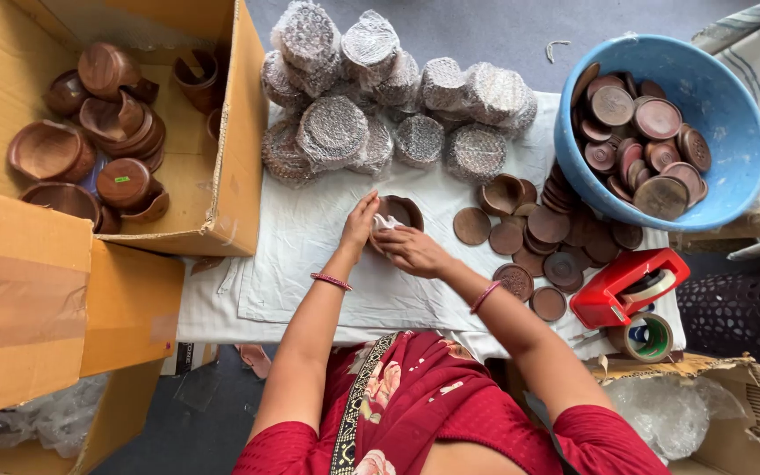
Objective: The person wipes the inside and outside of small wooden bowls with a white cloth. They pick up bowls from a blue basin and a cardboard box, clean them, and place them on the table or back into the basin.
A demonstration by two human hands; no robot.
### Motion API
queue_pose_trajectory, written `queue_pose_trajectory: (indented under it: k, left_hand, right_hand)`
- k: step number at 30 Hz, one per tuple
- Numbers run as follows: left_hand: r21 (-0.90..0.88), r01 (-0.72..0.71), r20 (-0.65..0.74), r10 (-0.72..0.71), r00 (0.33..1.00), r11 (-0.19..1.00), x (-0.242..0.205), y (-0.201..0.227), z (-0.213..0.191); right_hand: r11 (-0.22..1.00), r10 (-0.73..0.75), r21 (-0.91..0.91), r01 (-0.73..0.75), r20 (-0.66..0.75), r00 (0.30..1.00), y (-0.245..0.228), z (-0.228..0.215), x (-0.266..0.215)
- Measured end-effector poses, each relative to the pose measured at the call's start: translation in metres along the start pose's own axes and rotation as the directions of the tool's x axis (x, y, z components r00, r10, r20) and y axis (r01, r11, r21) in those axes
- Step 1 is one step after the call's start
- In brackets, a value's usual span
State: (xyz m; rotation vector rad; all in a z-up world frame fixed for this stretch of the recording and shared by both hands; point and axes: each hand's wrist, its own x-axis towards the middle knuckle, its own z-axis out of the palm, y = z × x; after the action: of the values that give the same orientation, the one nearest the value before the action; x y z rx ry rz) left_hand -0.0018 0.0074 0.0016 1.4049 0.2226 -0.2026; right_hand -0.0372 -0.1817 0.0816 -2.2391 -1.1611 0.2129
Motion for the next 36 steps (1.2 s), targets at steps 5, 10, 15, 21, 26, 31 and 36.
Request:
queue_pose_trajectory:
  k: [5, 10, 15, 21, 26, 31, 36]
  left_hand:
    - [0.504, -0.045, -0.046, 0.079, 0.996, 0.862, -0.024, 0.054, 0.026]
    - [0.609, -0.193, -0.007, 0.249, 0.968, 0.769, -0.03, 0.065, 0.038]
    - [0.513, -0.205, -0.167, 0.331, 0.929, 0.833, 0.017, 0.004, 0.007]
    - [0.434, -0.067, -0.369, 0.246, 0.897, 0.898, 0.021, 0.004, -0.086]
    - [0.85, -0.089, -0.243, 0.537, 0.808, 0.519, -0.032, 0.061, -0.086]
    - [0.895, -0.202, -0.09, 0.604, 0.792, 0.398, -0.052, 0.07, -0.051]
    - [0.925, -0.24, -0.009, 0.648, 0.761, 0.294, -0.054, 0.074, -0.018]
  right_hand:
    - [0.947, -0.081, -0.311, 0.081, 0.012, 0.997, 0.024, -0.018, 0.001]
    - [0.948, 0.151, -0.195, -0.25, -0.417, 0.896, 0.004, 0.021, 0.0]
    - [0.644, 0.684, 0.652, -0.4, -0.255, 0.684, 0.049, 0.016, -0.019]
    - [0.322, 0.802, 0.935, 0.149, -0.354, 0.482, 0.107, -0.165, -0.116]
    - [0.454, 0.804, 0.877, 0.157, -0.48, 0.35, 0.247, -0.238, -0.287]
    - [0.197, 0.681, 0.268, -0.943, -0.729, -0.064, 0.291, -0.277, -0.335]
    - [0.237, 0.842, 0.044, -0.971, -0.508, 0.182, 0.277, -0.282, -0.351]
